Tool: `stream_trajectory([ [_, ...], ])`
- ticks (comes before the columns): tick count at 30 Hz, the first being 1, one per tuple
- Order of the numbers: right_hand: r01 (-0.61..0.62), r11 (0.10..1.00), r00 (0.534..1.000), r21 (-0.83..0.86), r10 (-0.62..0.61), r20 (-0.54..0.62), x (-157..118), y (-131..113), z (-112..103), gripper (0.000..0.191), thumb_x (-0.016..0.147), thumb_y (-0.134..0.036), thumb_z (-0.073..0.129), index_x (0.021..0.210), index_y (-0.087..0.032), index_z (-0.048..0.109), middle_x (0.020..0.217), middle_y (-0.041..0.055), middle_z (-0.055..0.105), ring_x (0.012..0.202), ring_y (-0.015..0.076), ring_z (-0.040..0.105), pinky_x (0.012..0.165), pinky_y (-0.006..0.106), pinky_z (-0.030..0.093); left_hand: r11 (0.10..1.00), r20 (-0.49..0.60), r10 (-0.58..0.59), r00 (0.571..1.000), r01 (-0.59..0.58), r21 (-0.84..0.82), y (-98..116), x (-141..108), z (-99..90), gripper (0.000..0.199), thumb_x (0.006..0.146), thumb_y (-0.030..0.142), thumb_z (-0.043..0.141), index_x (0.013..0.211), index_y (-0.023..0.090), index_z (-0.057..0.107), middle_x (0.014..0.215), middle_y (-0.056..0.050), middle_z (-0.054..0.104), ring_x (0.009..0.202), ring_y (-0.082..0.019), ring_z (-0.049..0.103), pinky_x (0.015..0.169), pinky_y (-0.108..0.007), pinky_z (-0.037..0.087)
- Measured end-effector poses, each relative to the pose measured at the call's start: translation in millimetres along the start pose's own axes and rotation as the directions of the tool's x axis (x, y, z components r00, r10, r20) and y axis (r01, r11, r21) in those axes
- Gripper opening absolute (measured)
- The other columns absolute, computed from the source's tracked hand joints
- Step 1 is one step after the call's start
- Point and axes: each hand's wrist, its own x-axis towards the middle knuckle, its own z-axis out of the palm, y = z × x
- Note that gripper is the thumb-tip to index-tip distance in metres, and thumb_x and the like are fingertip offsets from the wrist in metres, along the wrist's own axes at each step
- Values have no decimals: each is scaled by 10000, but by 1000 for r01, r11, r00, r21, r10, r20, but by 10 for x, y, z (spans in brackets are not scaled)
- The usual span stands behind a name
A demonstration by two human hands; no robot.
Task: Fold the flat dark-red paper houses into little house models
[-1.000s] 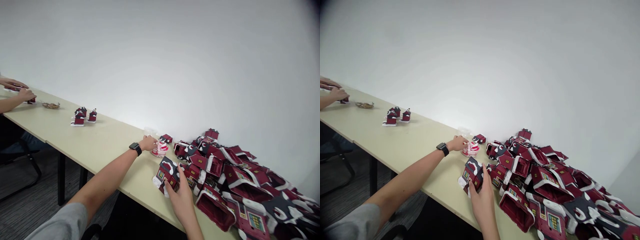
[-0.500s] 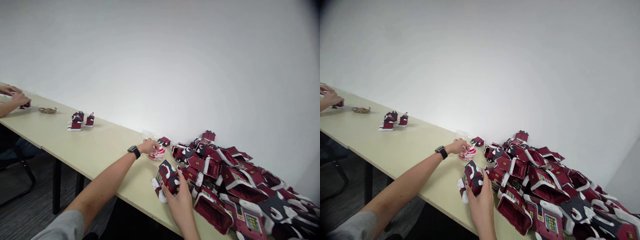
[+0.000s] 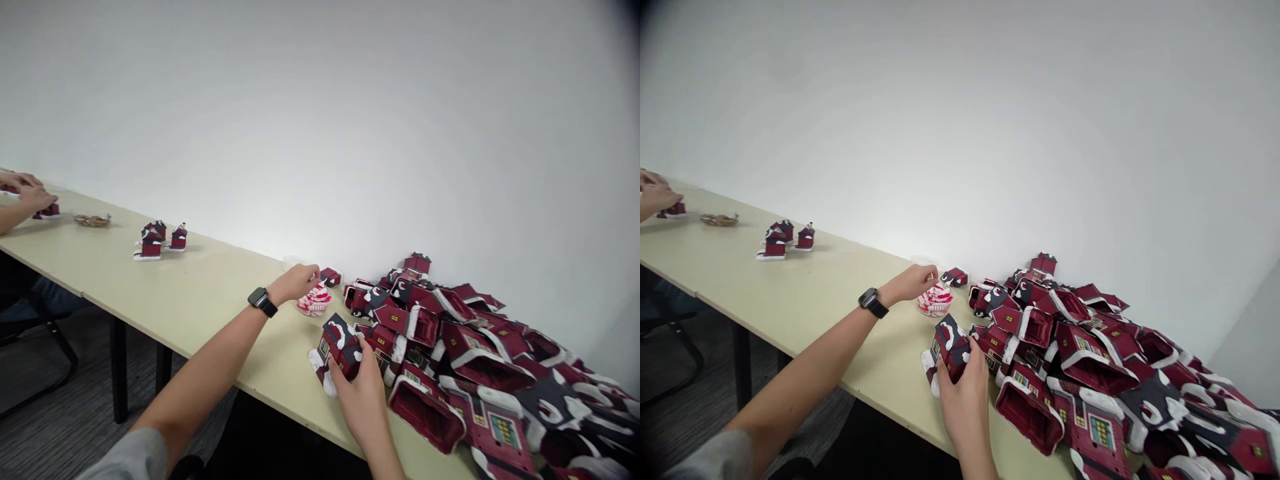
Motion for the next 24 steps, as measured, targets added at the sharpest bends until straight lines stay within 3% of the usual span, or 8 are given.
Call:
stream_trajectory([
  [3, -8, 1000, 1000, 27, 8, -26, -18, -111, -28, 853, 830, -527, 645, 1552, -168, 366, 1476, 173, 538, 1333, 360, 533, 1101, 500, 436, 998, -193, -10, 981, 0, -55, 437, -411, -67, 147, 1006, 267, 489, 974, 191, 610, 822, -16, 677, 728, -162, 601, 660, -264, 376],
  [5, -36, 997, 999, 67, 37, -19, -44, -208, -59, 863, 846, -520, 625, 1584, -196, 317, 1439, 155, 583, 1266, 341, 596, 1061, 481, 468, 989, -305, -115, 945, 82, -121, 669, -720, 34, 135, 988, 264, 529, 894, 191, 593, 761, -6, 658, 677, -160, 592, 624, -261, 354],
  [7, -71, 992, 997, 100, 71, 2, -73, -293, -88, 832, 867, -509, 600, 1590, -217, 310, 1352, 132, 655, 1169, 323, 662, 1006, 460, 502, 966, -327, -235, 915, 182, -186, 805, -960, 224, 144, 990, 243, 539, 873, 182, 596, 782, -22, 678, 675, -161, 607, 624, -258, 363],
  [9, -83, 991, 996, 102, 82, 20, -93, -344, -110, 795, 881, -502, 588, 1582, -228, 331, 1277, 119, 701, 1106, 315, 694, 957, 442, 523, 937, -274, -324, 906, 269, -223, 860, -1087, 435, 159, 999, 232, 552, 866, 173, 617, 803, -42, 702, 681, -171, 627, 627, -263, 370],
  [11, -80, 994, 997, 81, 78, 23, -101, -352, -121, 778, 886, -502, 592, 1572, -225, 352, 1257, 123, 713, 1090, 316, 702, 926, 431, 531, 923, -193, -352, 916, 306, -232, 875, -1115, 599, 138, 992, 222, 587, 881, 171, 651, 805, -51, 720, 693, -190, 648, 630, -272, 376],
  [14, -66, 996, 998, 56, 65, 19, -94, -311, -117, 756, 890, -504, 590, 1554, -202, 388, 1236, 137, 723, 1063, 320, 712, 891, 423, 541, 933, -143, -297, 944, 255, -252, 879, -1095, 715, 108, 981, 168, 594, 992, 177, 701, 895, -70, 752, 791, -219, 689, 686, -283, 424],
  [18, -50, 998, 999, 47, 49, 16, -90, -274, -104, 729, 889, -511, 580, 1516, -166, 439, 1241, 154, 719, 1061, 319, 714, 878, 416, 549, 952, -181, -195, 964, 142, -270, 875, -1115, 759, 238, 990, 84, 504, 1056, 167, 717, 946, -84, 736, 855, -221, 680, 756, -300, 475],
  [24, -74, 993, 997, 93, 74, -1, -120, -376, -119, 724, 877, -519, 593, 1498, -169, 471, 1225, 158, 727, 1061, 331, 712, 895, 439, 538, 934, -319, -158, 935, 37, -355, 840, -1143, 838, 231, 1039, 158, 434, 981, 176, 657, 1046, -87, 632, 939, -203, 625, 854, -323, 507],
])
